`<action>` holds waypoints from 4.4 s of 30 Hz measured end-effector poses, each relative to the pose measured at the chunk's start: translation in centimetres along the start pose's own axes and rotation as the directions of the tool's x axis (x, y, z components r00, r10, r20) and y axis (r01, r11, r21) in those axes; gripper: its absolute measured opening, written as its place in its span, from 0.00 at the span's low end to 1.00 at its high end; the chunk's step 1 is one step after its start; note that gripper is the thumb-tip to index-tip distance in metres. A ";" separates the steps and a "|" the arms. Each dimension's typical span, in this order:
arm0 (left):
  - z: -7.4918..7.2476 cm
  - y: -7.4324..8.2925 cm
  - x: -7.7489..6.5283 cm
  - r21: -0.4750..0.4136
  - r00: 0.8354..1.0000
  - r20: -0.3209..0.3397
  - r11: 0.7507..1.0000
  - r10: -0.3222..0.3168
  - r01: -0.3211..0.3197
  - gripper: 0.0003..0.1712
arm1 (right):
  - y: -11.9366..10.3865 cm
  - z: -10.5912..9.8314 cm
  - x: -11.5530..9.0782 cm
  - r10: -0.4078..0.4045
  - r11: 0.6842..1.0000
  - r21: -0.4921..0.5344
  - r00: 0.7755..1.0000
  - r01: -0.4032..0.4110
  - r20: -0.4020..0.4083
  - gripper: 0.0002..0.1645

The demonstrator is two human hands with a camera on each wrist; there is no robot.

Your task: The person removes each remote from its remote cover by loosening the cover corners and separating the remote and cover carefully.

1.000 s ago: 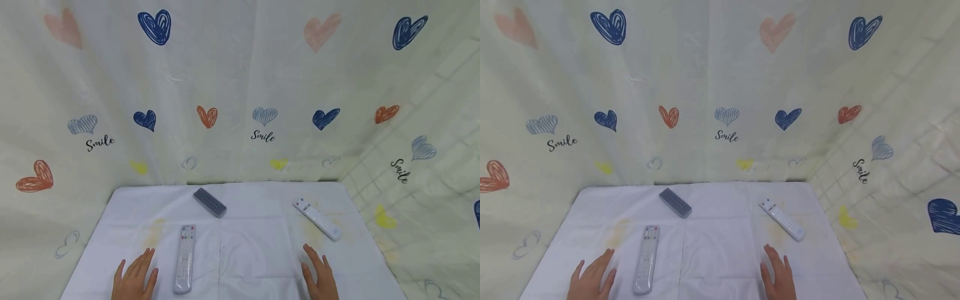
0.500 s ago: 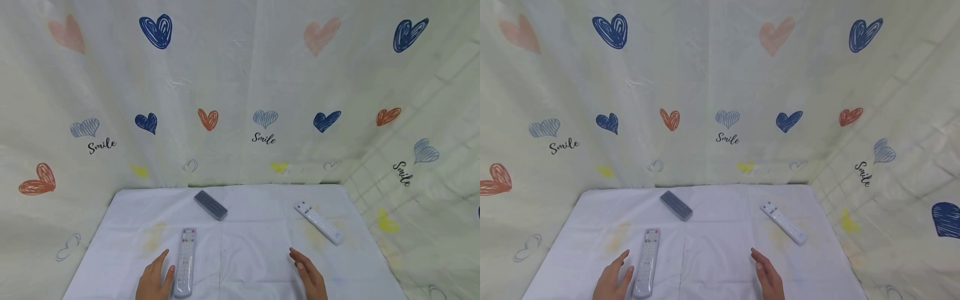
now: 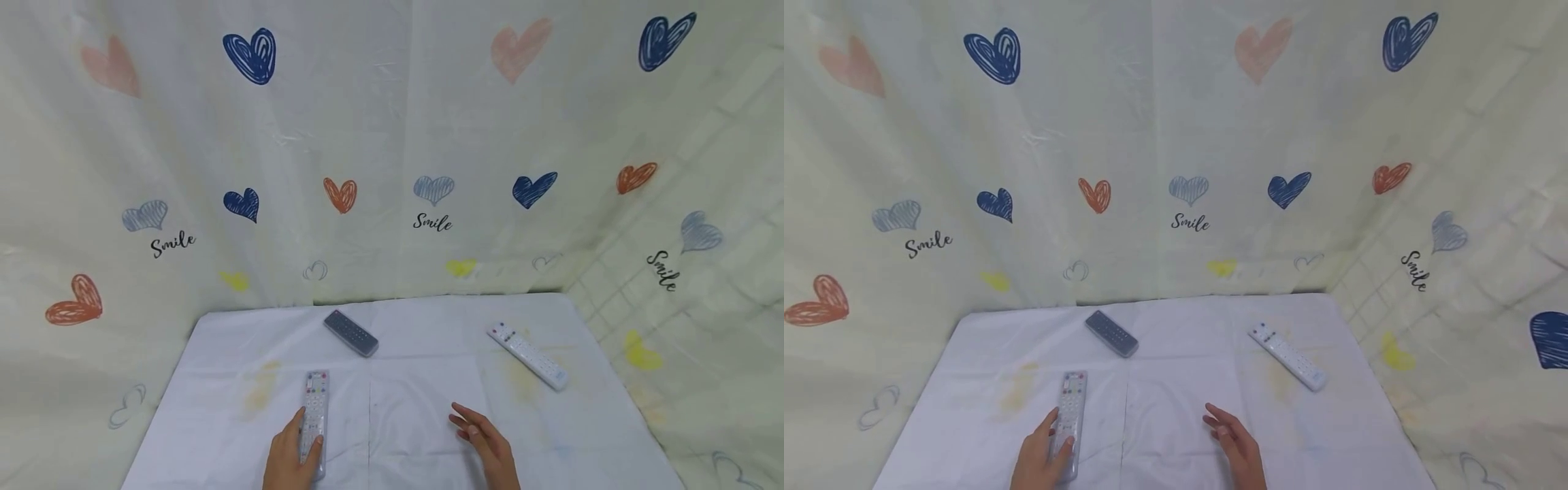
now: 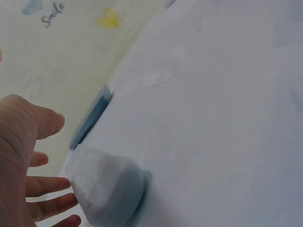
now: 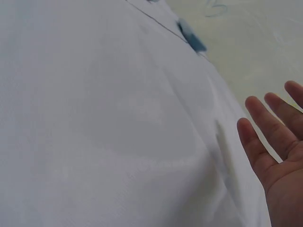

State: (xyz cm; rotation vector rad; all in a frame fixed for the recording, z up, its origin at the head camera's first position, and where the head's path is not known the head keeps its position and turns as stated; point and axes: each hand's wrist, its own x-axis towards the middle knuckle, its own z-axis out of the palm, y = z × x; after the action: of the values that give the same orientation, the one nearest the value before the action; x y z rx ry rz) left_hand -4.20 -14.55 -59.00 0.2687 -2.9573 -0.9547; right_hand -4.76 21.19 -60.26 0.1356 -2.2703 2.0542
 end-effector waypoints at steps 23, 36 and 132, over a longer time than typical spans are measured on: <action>4.5 0.3 -0.6 0.105 0.979 -0.206 0.994 -0.010 0.033 0.42 | 0.1 5.5 -1.7 0.168 0.979 0.091 0.974 -0.183 0.151 0.20; 2.3 2.2 -0.9 -0.198 0.965 -0.015 0.947 -0.262 0.254 0.42 | -0.3 7.2 -2.9 0.210 0.960 0.112 0.924 -0.257 0.319 0.23; 4.6 8.8 -5.7 -0.748 0.960 0.093 0.617 -0.265 0.243 0.38 | 0.2 10.4 -2.9 0.329 0.898 -0.366 0.924 -0.244 0.193 0.14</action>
State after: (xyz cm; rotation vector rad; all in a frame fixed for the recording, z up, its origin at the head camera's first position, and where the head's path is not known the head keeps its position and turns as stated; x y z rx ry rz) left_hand -0.29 -3.83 -57.44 0.6563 -2.2201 -2.0788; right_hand -1.86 10.93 -61.87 0.0370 -2.9215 1.8127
